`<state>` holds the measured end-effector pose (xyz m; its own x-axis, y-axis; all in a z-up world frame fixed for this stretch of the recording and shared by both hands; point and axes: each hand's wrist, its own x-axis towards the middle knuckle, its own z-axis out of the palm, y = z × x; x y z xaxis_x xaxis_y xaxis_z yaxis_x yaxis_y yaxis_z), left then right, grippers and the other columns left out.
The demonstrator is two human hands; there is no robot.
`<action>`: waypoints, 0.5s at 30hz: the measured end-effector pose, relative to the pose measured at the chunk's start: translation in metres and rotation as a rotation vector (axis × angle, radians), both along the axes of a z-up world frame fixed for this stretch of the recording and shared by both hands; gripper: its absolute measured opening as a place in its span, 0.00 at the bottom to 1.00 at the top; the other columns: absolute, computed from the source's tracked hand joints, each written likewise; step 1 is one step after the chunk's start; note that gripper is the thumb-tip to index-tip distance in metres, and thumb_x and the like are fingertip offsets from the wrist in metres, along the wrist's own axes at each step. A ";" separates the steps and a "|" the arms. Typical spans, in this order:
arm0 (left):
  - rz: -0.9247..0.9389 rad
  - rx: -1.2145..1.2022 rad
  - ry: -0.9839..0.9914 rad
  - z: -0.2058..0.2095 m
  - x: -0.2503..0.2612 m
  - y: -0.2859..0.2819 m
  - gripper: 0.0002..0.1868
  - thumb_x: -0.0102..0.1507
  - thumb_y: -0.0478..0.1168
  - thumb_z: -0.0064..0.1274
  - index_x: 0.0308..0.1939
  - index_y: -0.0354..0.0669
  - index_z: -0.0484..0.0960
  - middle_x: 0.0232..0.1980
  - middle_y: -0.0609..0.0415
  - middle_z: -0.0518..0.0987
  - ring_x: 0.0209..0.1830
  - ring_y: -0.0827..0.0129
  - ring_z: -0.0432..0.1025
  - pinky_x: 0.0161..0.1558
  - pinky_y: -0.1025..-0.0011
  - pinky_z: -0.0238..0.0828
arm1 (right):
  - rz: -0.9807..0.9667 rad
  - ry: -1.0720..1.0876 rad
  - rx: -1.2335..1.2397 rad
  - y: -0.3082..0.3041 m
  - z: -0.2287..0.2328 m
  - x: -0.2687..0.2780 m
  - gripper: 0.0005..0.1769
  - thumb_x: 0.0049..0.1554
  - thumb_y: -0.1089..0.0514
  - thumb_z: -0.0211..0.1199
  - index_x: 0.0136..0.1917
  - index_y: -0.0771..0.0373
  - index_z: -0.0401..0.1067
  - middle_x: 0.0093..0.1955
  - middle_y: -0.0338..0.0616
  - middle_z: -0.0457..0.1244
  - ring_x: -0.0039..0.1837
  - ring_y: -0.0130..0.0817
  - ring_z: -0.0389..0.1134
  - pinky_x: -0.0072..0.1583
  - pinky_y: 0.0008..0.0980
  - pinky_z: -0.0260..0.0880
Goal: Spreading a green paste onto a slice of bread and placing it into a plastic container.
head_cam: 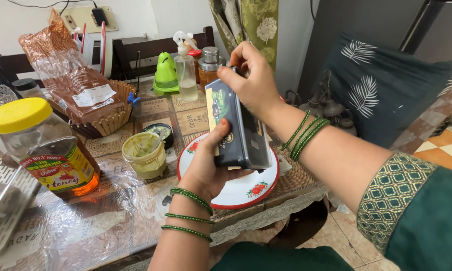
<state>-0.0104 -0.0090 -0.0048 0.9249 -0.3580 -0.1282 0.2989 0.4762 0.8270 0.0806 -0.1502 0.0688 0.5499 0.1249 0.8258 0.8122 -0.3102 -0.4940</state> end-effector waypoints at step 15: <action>-0.036 -0.059 -0.037 -0.006 -0.001 0.003 0.32 0.60 0.62 0.49 0.63 0.52 0.74 0.51 0.49 0.84 0.47 0.57 0.80 0.49 0.45 0.77 | 0.151 0.074 0.006 -0.023 -0.002 0.029 0.26 0.72 0.40 0.46 0.42 0.61 0.65 0.37 0.30 0.56 0.42 0.22 0.56 0.45 0.25 0.57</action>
